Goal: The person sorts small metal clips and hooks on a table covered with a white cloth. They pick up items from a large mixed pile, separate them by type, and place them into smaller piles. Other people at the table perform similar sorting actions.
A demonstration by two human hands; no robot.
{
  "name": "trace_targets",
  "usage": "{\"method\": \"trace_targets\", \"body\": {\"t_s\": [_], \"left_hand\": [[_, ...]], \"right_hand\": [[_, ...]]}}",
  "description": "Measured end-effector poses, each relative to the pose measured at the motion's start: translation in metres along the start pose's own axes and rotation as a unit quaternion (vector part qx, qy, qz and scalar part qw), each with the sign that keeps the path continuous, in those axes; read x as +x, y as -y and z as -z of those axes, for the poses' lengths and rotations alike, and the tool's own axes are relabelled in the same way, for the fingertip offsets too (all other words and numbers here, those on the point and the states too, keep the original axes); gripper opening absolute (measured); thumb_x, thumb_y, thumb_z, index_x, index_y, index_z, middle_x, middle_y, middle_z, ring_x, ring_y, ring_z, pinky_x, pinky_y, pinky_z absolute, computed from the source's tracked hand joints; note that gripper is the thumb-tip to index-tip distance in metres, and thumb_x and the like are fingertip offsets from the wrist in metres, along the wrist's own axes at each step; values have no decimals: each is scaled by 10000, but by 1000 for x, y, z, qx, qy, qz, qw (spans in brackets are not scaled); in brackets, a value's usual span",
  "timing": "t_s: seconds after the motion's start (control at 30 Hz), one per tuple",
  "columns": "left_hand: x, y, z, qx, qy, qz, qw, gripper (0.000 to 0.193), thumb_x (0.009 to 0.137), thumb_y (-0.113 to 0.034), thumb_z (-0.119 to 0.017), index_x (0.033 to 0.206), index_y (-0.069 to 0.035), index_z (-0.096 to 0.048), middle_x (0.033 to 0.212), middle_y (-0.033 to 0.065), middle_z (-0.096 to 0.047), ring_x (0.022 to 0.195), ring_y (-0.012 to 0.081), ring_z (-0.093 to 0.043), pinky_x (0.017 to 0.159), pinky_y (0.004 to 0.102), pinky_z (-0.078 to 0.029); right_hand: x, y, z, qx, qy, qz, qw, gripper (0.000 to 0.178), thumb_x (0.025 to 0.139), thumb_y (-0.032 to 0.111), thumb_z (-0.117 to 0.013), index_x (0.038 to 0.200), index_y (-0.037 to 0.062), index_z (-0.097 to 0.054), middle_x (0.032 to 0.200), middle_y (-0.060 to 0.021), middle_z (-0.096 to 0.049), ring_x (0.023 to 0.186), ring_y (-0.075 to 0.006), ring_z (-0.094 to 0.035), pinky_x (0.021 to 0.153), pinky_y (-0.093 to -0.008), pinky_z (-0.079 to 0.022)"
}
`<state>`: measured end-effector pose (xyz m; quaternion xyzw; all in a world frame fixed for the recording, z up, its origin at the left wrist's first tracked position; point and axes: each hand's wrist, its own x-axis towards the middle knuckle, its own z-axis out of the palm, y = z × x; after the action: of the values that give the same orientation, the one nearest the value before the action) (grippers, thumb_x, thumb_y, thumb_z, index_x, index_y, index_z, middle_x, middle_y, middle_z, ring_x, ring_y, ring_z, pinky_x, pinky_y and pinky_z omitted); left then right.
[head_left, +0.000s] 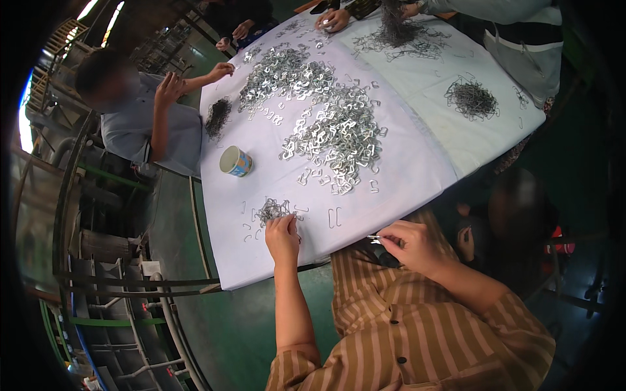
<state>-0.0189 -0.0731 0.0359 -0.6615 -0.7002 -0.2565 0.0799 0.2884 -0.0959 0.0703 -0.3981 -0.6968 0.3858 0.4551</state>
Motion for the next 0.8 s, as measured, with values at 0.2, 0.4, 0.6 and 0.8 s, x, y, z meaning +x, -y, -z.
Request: {"method": "trace_targets", "body": {"t_s": [0.2,0.4,0.6,0.8], "left_hand": [[23,10,-26,122,124,-148,974,113,765,-99,-578,746,-47,-677,795,94,-686,797,265,-610,737,367,-495],[43,5,-28,173,196,-200,944,106,770,-115,-577,756,-41,-651,797,111,-672,812,279,-612,728,387,-493],[42,5,-23,57,147,-181,971,77,717,-43,-647,782,-31,-608,797,119,-647,754,279,-595,691,384,-489],[-1,-90,21,-543,216,6,812,51,885,-24,-595,920,-24,-557,913,45,-565,889,140,-521,845,283,-420]], "right_hand": [[-2,2,2,-13,-7,0,1000,92,789,18,-689,877,2,-673,767,-108,-663,658,-217,-665,596,-307,-526],[-2,2,3,-12,-2,-12,1000,94,791,23,-692,882,6,-676,770,-109,-664,670,-215,-671,605,-302,-532],[-4,-1,-2,7,-2,-6,1000,95,789,24,-693,879,1,-676,768,-113,-661,666,-220,-668,603,-301,-530],[-3,-4,-2,2,-6,-25,1000,95,789,22,-688,880,-4,-678,774,-118,-666,671,-221,-669,611,-305,-531]]}}
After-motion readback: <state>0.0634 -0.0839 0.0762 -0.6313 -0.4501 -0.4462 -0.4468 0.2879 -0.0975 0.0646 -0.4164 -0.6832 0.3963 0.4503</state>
